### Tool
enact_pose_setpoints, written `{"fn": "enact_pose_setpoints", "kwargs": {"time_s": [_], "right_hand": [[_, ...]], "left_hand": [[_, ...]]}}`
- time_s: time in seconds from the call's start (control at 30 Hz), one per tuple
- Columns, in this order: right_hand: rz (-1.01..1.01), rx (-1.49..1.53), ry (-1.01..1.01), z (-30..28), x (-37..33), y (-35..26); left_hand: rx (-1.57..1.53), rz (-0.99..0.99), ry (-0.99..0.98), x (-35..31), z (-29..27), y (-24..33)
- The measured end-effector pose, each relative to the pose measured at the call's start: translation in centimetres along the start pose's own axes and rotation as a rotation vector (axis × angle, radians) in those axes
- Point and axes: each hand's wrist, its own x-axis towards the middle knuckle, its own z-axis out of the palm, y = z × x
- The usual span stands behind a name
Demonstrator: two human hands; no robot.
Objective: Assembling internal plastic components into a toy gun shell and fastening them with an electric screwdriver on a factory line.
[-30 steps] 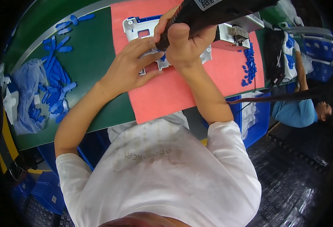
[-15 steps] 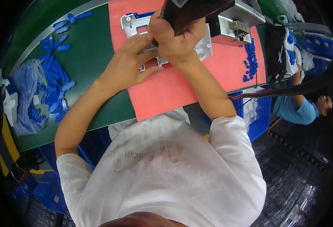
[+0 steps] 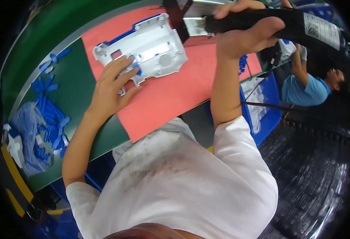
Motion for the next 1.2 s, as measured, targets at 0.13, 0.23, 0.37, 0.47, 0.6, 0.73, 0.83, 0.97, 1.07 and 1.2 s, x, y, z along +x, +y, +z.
{"fn": "enact_pose_setpoints", "kwargs": {"time_s": [0.13,0.23,0.37,0.47,0.6,0.73,0.83,0.97,1.07,1.2], "right_hand": [[-0.032,-0.088,0.186,-1.2,0.7,0.8],[-0.063,-0.145,0.148,-0.9,0.5,2.1],[0.09,-0.086,0.211,-1.1,-0.6,1.5],[0.096,-0.097,0.049,-0.6,-1.6,1.3],[0.056,0.518,-0.131,3.5,-2.5,0.3],[0.164,0.43,-0.053,10.5,-5.0,-0.8],[0.414,0.116,-0.033,13.2,-6.2,-2.2],[0.465,0.008,-0.126,14.2,-6.8,-2.5],[0.474,0.007,-0.12,14.2,-7.3,-2.4],[0.49,0.015,-0.135,14.2,-7.7,-2.2]], "left_hand": [[0.039,-0.043,-0.038,0.1,-0.1,0.1],[0.062,-0.06,-0.07,0.3,-0.2,0.2],[0.044,-0.062,-0.064,0.5,0.0,0.2],[0.065,-0.082,-0.063,0.0,-0.2,0.0],[0.046,-0.047,-0.059,0.1,-0.2,0.0],[0.055,-0.006,-0.033,0.0,-0.1,-0.3],[0.068,-0.011,-0.017,-0.2,0.0,-0.4],[0.063,0.004,0.005,-0.4,0.0,-0.4],[0.053,0.006,0.012,-0.6,0.1,-0.5],[0.046,0.0,-0.003,-0.6,0.2,-0.6]]}}
